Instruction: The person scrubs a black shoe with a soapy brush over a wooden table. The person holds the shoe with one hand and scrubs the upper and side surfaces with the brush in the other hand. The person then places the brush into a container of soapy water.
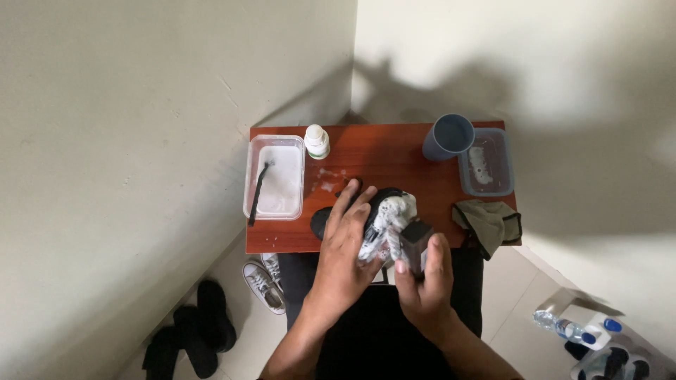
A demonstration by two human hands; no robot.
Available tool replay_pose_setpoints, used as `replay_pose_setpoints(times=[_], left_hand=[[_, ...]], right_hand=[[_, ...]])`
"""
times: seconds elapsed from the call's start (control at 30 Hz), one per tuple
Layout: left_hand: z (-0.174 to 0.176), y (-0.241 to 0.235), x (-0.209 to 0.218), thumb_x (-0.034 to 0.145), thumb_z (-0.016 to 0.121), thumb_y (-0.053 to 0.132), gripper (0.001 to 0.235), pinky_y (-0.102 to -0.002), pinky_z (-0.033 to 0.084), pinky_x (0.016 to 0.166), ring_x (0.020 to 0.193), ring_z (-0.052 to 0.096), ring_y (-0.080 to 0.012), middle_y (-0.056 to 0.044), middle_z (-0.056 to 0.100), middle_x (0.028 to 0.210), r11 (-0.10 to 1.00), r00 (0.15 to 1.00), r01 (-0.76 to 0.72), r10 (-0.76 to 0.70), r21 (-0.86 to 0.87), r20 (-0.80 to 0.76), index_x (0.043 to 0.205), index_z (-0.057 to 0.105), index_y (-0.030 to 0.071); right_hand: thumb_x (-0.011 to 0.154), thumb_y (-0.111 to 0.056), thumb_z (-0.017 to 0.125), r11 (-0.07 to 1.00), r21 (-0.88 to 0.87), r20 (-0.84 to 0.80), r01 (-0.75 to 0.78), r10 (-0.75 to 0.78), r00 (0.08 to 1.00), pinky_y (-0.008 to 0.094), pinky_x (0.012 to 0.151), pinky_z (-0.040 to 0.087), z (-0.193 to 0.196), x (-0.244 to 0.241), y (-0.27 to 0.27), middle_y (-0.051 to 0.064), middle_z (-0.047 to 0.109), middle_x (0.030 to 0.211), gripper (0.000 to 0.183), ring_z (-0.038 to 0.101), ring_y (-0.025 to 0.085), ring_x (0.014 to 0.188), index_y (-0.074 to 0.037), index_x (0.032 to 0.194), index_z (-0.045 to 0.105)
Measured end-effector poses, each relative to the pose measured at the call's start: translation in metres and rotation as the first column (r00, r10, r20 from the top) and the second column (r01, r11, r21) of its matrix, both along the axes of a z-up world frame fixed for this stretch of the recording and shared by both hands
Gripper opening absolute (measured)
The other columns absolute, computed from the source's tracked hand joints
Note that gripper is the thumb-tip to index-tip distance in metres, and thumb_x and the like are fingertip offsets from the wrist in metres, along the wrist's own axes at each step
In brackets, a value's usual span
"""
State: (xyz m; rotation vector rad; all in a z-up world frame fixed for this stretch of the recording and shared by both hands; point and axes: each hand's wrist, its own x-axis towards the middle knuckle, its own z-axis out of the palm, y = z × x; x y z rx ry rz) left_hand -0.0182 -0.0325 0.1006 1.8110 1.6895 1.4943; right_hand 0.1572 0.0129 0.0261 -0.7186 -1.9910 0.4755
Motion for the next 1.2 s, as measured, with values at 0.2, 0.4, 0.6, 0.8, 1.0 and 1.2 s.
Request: replay_pose_setpoints(times=[0.2, 0.4, 0.6, 0.8, 1.0, 1.2], left_hand=[[-0.002, 0.004, 0.019, 0.096, 0.074, 0.012, 0.061, -0.056, 0.038, 0.119, 0.155, 0.034, -0.0433, -0.019, 0.046, 0.158, 0.994, 0.994, -0.071, 0.064, -0.078, -0.089, 0.144, 0.038, 0.002], [-0.007, 0.006, 0.012, 0.094, 0.048, -0.016, 0.056, -0.059, 0.033, 0.126, 0.154, 0.034, -0.0488, -0.023, 0.044, 0.157, 0.995, 0.994, -0.103, 0.104, 0.004, -0.044, 0.145, 0.033, 0.001], [-0.011, 0.002, 0.013, 0.083, 0.074, -0.007, 0.090, -0.057, 0.038, 0.120, 0.158, 0.031, -0.0462, -0.022, 0.042, 0.163, 1.000, 0.996, -0.007, 0.006, -0.015, -0.092, 0.155, 0.023, 0.007], [-0.008, -0.002, 0.012, 0.099, 0.077, 0.005, 0.087, -0.053, 0.037, 0.125, 0.158, 0.034, -0.0431, -0.021, 0.045, 0.161, 0.999, 0.998, -0.030, 0.032, 0.041, -0.056, 0.161, 0.017, 0.015], [0.008, -0.008, -0.007, 0.088, 0.071, -0.008, 0.075, -0.056, 0.031, 0.127, 0.158, 0.026, -0.0435, -0.023, 0.040, 0.160, 0.998, 0.994, 0.052, -0.048, -0.045, 0.094, 0.149, 0.028, 0.004], [0.006, -0.012, -0.004, 0.101, 0.073, 0.007, 0.078, -0.055, 0.032, 0.130, 0.159, 0.029, -0.0407, -0.021, 0.043, 0.160, 0.994, 0.992, 0.110, -0.110, 0.007, 0.069, 0.159, 0.021, 0.015]], right_hand=[[0.104, -0.018, 0.060, 0.997, 0.062, -0.006, 0.053, -0.052, 0.999, 0.054, 0.106, 0.049, 0.051, -0.019, 0.012, 0.034, 0.049, 0.136, 0.062, 0.056, 0.047, 0.121, 0.003, 0.154, 0.030], [0.105, -0.015, 0.056, 0.990, 0.095, 0.044, -0.102, 0.098, 0.994, 0.048, 0.083, 0.044, 0.032, -0.015, -0.012, 0.020, 0.055, 0.111, 0.068, 0.050, 0.033, 0.087, -0.015, 0.162, 0.020], [0.107, -0.016, 0.058, 0.994, 0.109, 0.001, -0.030, 0.030, 1.000, 0.052, 0.084, 0.047, 0.049, -0.011, 0.014, 0.030, 0.051, 0.114, 0.062, 0.053, 0.041, 0.098, -0.006, 0.159, 0.027], [0.105, -0.016, 0.058, 0.993, 0.114, 0.016, 0.015, -0.017, 1.000, 0.054, 0.096, 0.049, 0.038, -0.009, 0.022, 0.033, 0.052, 0.128, 0.064, 0.056, 0.045, 0.109, 0.000, 0.159, 0.026], [0.104, -0.012, 0.056, 0.996, 0.018, 0.038, -0.082, 0.081, 0.996, 0.050, 0.088, 0.047, -0.015, 0.007, 0.006, 0.028, 0.049, 0.121, 0.067, 0.051, 0.039, 0.099, -0.005, 0.160, 0.020], [0.105, -0.015, 0.058, 0.990, 0.137, -0.045, 0.023, -0.017, 0.999, 0.051, 0.098, 0.051, 0.016, -0.005, 0.023, 0.033, 0.050, 0.133, 0.063, 0.057, 0.043, 0.112, -0.002, 0.159, 0.027]])
